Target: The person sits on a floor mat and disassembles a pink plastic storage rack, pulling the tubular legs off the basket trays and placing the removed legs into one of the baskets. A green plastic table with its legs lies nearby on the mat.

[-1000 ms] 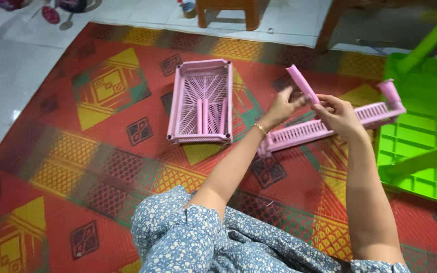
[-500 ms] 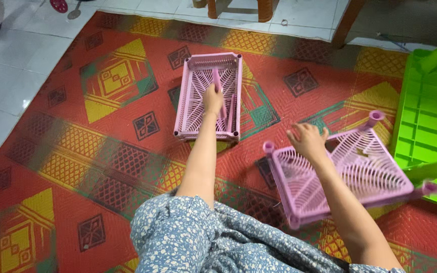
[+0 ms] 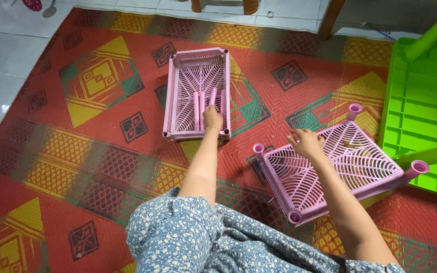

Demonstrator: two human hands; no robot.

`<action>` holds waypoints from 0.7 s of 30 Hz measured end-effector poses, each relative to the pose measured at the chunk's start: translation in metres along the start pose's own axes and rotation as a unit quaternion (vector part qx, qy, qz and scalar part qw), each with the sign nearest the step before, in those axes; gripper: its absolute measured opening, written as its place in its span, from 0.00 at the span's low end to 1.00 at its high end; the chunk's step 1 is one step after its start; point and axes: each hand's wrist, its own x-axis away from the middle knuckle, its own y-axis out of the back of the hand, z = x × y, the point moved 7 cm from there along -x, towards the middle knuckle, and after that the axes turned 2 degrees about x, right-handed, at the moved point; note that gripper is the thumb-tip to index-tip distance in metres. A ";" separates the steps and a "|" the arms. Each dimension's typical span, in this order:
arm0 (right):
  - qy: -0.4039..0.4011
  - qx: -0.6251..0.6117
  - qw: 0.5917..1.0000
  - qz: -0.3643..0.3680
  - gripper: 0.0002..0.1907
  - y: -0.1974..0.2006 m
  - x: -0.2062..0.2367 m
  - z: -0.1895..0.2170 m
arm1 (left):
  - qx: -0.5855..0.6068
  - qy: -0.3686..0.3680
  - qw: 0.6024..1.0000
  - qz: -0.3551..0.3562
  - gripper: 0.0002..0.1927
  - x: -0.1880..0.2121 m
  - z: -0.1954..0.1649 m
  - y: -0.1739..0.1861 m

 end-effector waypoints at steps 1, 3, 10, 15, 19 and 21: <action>-0.012 0.001 1.000 0.013 0.24 -0.001 -0.001 -0.003 | 0.013 -0.078 0.995 -0.059 0.14 0.005 -0.016 0.004; -0.036 0.009 0.999 0.036 0.24 -0.003 -0.003 -0.010 | 0.065 -0.180 0.979 -0.073 0.16 0.013 -0.043 -0.005; -0.113 -0.017 0.989 0.096 0.28 -0.018 0.001 -0.037 | 0.039 -0.147 0.833 0.532 0.38 0.082 -0.095 -0.123; -0.058 0.010 0.995 0.085 0.27 -0.020 0.004 -0.035 | -0.007 -0.072 0.739 0.670 0.39 0.152 -0.085 -0.142; -0.066 -0.001 0.994 0.083 0.27 -0.021 0.000 -0.035 | 0.026 -0.092 0.728 0.679 0.31 0.166 -0.086 -0.143; -0.056 -0.025 0.996 0.066 0.27 -0.017 -0.006 -0.033 | 0.058 -0.067 0.708 0.701 0.31 0.166 -0.083 -0.142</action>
